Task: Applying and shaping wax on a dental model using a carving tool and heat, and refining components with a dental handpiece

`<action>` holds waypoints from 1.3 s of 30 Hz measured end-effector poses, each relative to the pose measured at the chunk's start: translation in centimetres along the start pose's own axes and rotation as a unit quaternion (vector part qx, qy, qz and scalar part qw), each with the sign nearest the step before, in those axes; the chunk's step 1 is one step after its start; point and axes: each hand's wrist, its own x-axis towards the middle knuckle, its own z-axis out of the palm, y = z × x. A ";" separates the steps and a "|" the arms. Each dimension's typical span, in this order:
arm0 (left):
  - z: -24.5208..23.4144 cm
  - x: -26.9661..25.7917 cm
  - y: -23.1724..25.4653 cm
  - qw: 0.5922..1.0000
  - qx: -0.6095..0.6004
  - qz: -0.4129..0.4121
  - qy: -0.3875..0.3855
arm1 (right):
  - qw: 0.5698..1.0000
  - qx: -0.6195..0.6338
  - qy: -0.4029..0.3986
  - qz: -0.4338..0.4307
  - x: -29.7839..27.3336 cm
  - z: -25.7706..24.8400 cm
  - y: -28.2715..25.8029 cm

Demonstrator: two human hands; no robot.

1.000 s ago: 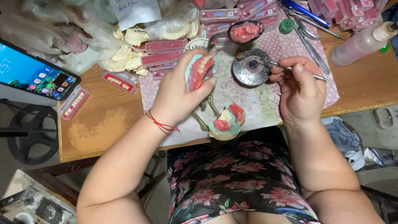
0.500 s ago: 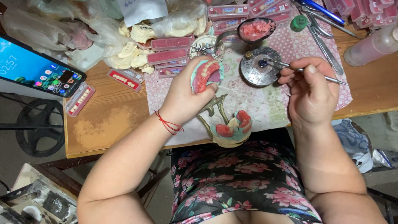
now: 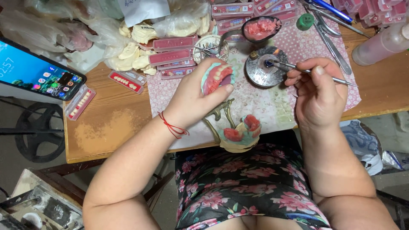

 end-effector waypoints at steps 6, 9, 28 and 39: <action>0.2 0.7 2.0 0.995 0.100 0.006 -0.028 | 1.000 -0.008 0.009 -0.005 -0.1 0.2 -0.1; 0.5 1.1 2.7 0.990 0.137 0.005 -0.045 | 1.000 -0.014 0.011 -0.002 -0.1 0.3 -0.2; -0.2 0.2 3.0 0.987 0.145 -0.032 -0.056 | 0.999 -0.050 0.001 0.003 -0.8 1.2 -0.7; 0.0 0.0 2.6 0.989 0.144 -0.019 -0.034 | 0.986 -0.018 -0.120 -0.114 -2.1 0.9 0.7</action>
